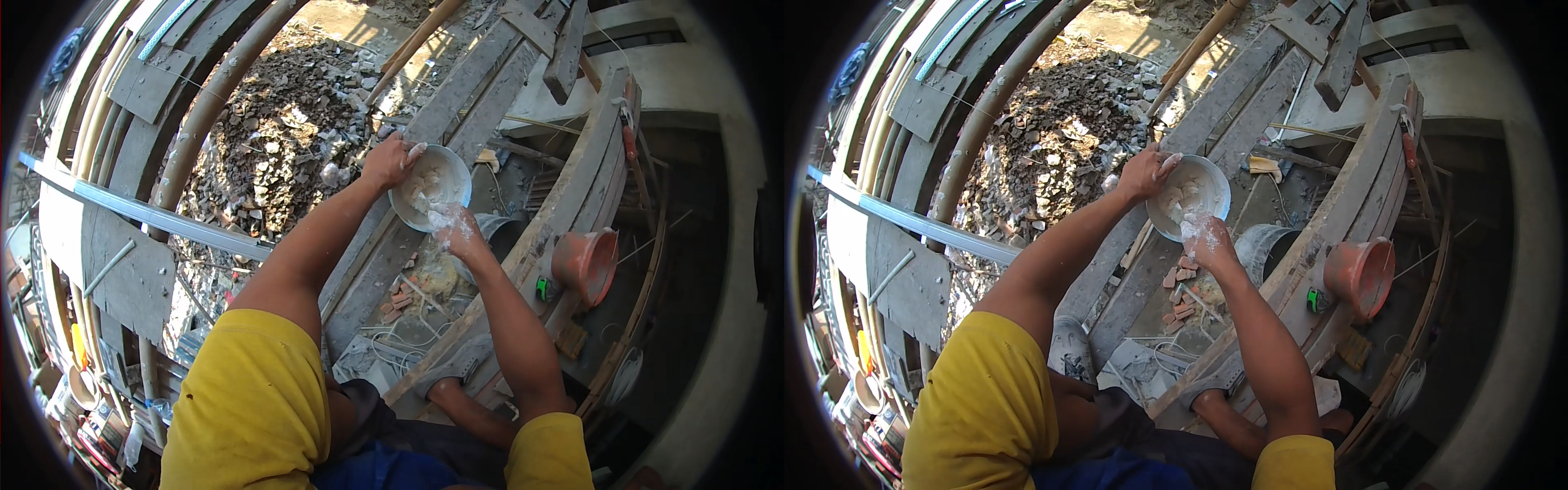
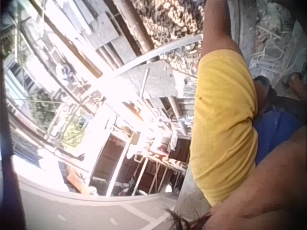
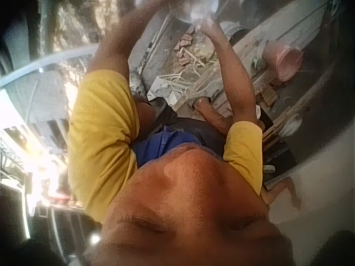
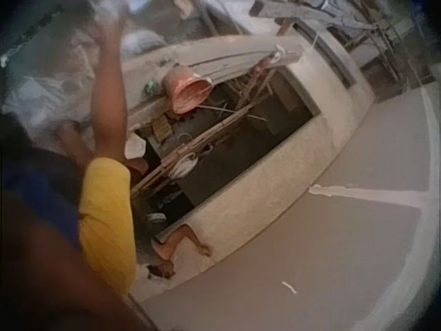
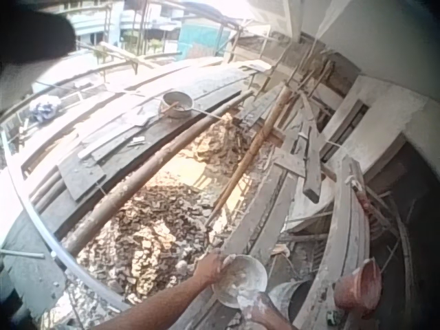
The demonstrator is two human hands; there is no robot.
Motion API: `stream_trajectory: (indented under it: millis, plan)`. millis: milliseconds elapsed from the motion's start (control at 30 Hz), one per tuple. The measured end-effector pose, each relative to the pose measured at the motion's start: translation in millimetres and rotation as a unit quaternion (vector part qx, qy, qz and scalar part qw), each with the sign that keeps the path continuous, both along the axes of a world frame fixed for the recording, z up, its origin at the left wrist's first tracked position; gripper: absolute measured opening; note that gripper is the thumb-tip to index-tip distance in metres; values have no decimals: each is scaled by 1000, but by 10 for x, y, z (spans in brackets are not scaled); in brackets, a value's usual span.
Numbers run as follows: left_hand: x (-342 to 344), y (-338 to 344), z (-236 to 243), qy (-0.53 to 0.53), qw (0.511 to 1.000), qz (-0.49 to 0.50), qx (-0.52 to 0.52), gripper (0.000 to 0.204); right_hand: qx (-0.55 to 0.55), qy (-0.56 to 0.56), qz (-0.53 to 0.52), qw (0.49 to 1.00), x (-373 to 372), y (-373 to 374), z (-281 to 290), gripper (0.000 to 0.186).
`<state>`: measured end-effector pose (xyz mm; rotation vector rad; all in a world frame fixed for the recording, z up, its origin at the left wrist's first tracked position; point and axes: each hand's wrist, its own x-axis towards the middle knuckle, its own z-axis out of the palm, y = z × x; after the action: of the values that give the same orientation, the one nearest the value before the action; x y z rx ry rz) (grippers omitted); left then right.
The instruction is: Mixing plaster compound in a bowl and applying it to a ceiling seam using a trowel.
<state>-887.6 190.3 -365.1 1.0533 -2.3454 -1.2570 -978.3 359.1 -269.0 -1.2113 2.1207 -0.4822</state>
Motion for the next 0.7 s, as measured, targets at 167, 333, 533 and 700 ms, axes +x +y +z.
stream_trajectory:
  millis: [167,333,533,700]
  plan:
    - [16,-53,-21,9,999,-44,26,45,24,233,83,969,22,-101,43,28]
    - [102,-118,-107,2,999,-51,13,46,185,280,245,909,208,-292,382,20]
    - [19,-120,-74,-4,997,-80,-1,44,103,295,250,916,347,-192,52,19]
    - [37,-119,-131,4,998,-66,-12,42,225,292,279,887,203,-380,328,24]
